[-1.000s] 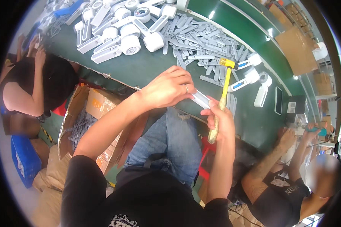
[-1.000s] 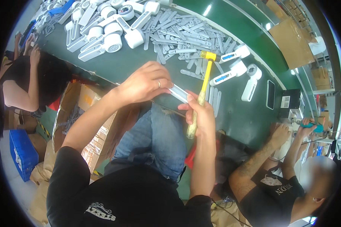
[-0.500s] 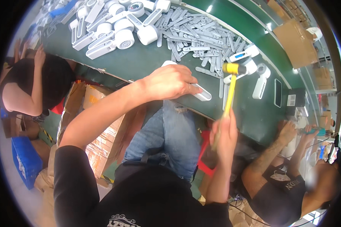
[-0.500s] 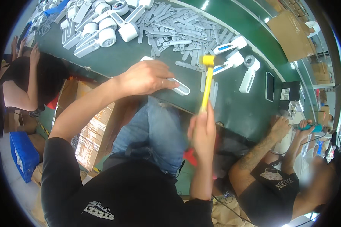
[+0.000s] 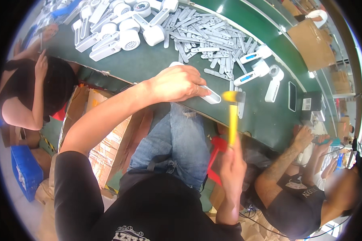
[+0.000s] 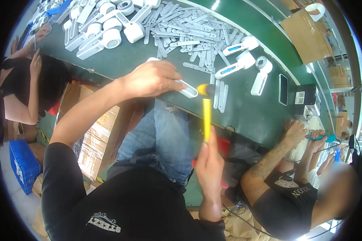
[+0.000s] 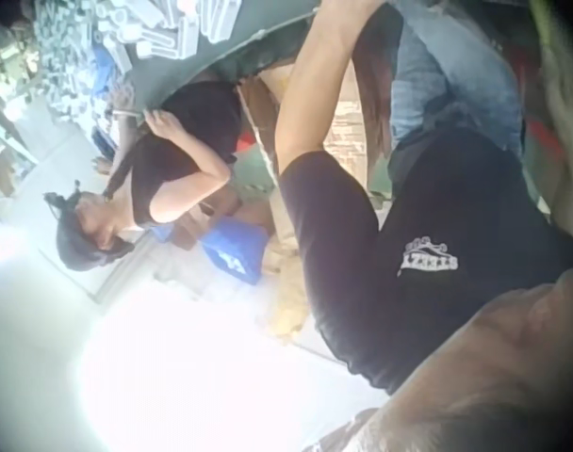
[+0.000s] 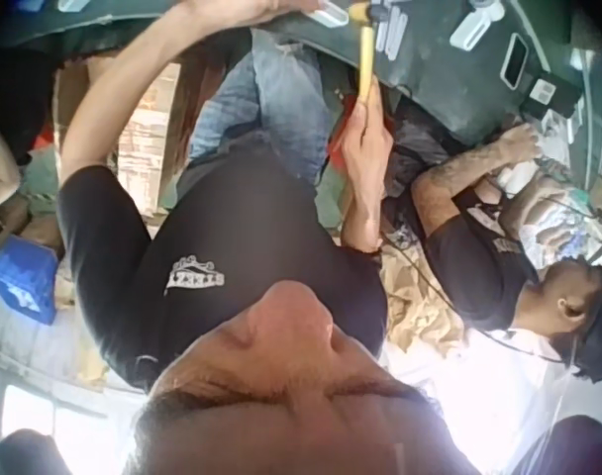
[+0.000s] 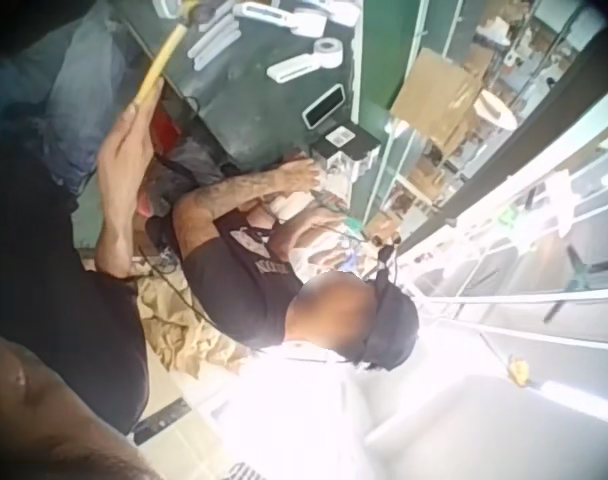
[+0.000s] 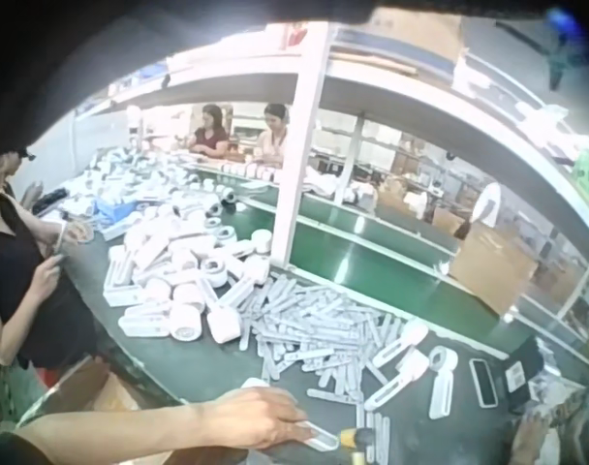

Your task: Use a small yellow-handled hammer to fit metal components into plastic housings at a factory assembly line.

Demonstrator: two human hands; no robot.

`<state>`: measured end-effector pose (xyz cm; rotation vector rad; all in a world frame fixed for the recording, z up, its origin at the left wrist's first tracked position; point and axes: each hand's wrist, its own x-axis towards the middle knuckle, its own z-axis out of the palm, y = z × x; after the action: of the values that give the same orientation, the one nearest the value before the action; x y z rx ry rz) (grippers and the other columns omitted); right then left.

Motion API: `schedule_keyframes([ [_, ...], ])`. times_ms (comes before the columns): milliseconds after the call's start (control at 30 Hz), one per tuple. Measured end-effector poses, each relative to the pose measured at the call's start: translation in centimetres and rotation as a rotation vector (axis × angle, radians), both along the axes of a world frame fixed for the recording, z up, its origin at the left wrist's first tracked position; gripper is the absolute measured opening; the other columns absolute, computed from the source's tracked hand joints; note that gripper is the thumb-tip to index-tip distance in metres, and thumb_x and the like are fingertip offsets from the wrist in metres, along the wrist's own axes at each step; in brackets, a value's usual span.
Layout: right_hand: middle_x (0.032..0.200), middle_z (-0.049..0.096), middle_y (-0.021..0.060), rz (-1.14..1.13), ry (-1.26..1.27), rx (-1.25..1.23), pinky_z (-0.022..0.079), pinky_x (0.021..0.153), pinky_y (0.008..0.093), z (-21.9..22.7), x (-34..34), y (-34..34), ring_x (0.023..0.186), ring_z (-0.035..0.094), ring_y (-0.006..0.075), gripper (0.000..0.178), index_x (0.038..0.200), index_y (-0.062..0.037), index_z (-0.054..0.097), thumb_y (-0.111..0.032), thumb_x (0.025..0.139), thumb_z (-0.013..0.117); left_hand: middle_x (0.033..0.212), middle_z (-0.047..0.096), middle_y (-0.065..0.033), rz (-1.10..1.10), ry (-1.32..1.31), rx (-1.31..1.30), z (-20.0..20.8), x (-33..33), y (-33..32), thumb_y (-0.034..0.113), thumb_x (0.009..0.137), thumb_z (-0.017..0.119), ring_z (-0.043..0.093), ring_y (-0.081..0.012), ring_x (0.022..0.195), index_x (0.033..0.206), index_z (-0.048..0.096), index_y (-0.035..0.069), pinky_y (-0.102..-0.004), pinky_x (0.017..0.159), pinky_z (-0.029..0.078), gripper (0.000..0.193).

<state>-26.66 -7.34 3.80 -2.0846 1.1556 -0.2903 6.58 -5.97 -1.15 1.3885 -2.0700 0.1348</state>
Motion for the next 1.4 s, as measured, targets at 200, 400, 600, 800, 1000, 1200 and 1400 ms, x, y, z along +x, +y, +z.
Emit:
schedule_keyframes([
  [200, 0.078, 0.061, 0.0127, 0.136, -0.002, -0.132, 0.053, 0.066, 0.0361, -1.5, 0.0, -0.4, 0.066, 0.061, 0.0183, 0.052, 0.164, -0.0091, 0.043, -0.018, 0.113, 0.049, 0.095, 0.074, -0.0037, -0.016, 0.073, 0.079, 0.7, 0.1, 0.5, 0.02, 0.091, 0.076, 0.07, -0.0301, 0.093, 0.113, 0.082, 0.013, -0.0414, 0.085, 0.058, 0.024],
  [400, 0.07, 0.049, -0.0023, -0.141, -0.398, 0.385, 0.034, 0.046, 0.0211, -0.9, -1.6, -0.4, 0.052, 0.042, 0.0044, 0.053, 0.166, -0.0103, 0.039, -0.024, 0.115, 0.047, 0.106, 0.07, -0.0035, -0.2, -0.131, 0.159, 2.6, -1.0, -1.3, 0.01, 0.076, 0.077, 0.058, -0.0282, 0.121, 0.105, 0.081, 0.01, -0.0408, 0.112, 0.046, 0.029],
  [600, 0.082, 0.055, 0.0028, 0.008, -0.546, 0.291, 0.046, 0.053, 0.0251, -0.7, -1.9, 0.2, 0.059, 0.052, 0.0086, 0.06, 0.171, -0.0051, 0.023, -0.024, 0.117, 0.042, 0.144, 0.063, -0.0096, 0.168, 0.077, 0.09, 2.4, -0.8, 4.4, 0.016, 0.082, 0.083, 0.055, -0.0353, 0.132, 0.121, 0.078, 0.016, -0.0461, 0.115, 0.044, 0.039],
  [800, 0.082, 0.057, 0.0013, 0.002, -0.239, 0.305, 0.046, 0.059, 0.0257, -0.1, 0.6, 0.7, 0.062, 0.05, 0.0074, 0.055, 0.167, -0.0042, 0.035, -0.019, 0.116, 0.046, 0.122, 0.074, -0.0114, 0.359, 0.198, -0.001, -3.1, -1.8, 6.3, 0.016, 0.086, 0.083, 0.071, -0.032, 0.1, 0.127, 0.076, 0.014, -0.0417, 0.092, 0.057, 0.041],
  [1000, 0.083, 0.058, 0.0064, -0.021, -0.291, 0.043, 0.048, 0.063, 0.0284, 0.0, 1.5, 2.6, 0.07, 0.055, 0.0118, 0.054, 0.164, 0.0013, 0.037, -0.016, 0.114, 0.046, 0.113, 0.076, -0.01, 0.307, 0.223, -0.042, -2.7, -1.3, 6.4, 0.004, 0.086, 0.08, 0.072, -0.031, 0.097, 0.119, 0.079, 0.009, -0.04, 0.087, 0.058, 0.033],
  [1200, 0.107, 0.071, 0.0288, 0.02, -0.145, 0.065, 0.056, 0.077, 0.0444, 1.2, 2.2, 2.4, 0.083, 0.071, 0.0406, 0.054, 0.164, -0.001, 0.036, -0.013, 0.112, 0.047, 0.112, 0.075, -0.0096, 0.296, 0.24, -0.011, -3.0, -1.3, 6.5, 0.008, 0.086, 0.078, 0.071, -0.0304, 0.099, 0.122, 0.079, 0.013, -0.0414, 0.091, 0.059, 0.036],
  [1400, 0.111, 0.071, 0.0312, 0.101, 0.0, -0.04, 0.056, 0.081, 0.0492, 1.6, 3.1, 1.5, 0.09, 0.073, 0.0447, 0.053, 0.163, -0.0009, 0.037, -0.014, 0.112, 0.047, 0.11, 0.075, -0.0102, 0.276, 0.241, -0.042, -2.9, -1.2, 6.2, 0.008, 0.086, 0.078, 0.071, -0.0313, 0.098, 0.121, 0.079, 0.011, -0.0421, 0.09, 0.059, 0.035],
])
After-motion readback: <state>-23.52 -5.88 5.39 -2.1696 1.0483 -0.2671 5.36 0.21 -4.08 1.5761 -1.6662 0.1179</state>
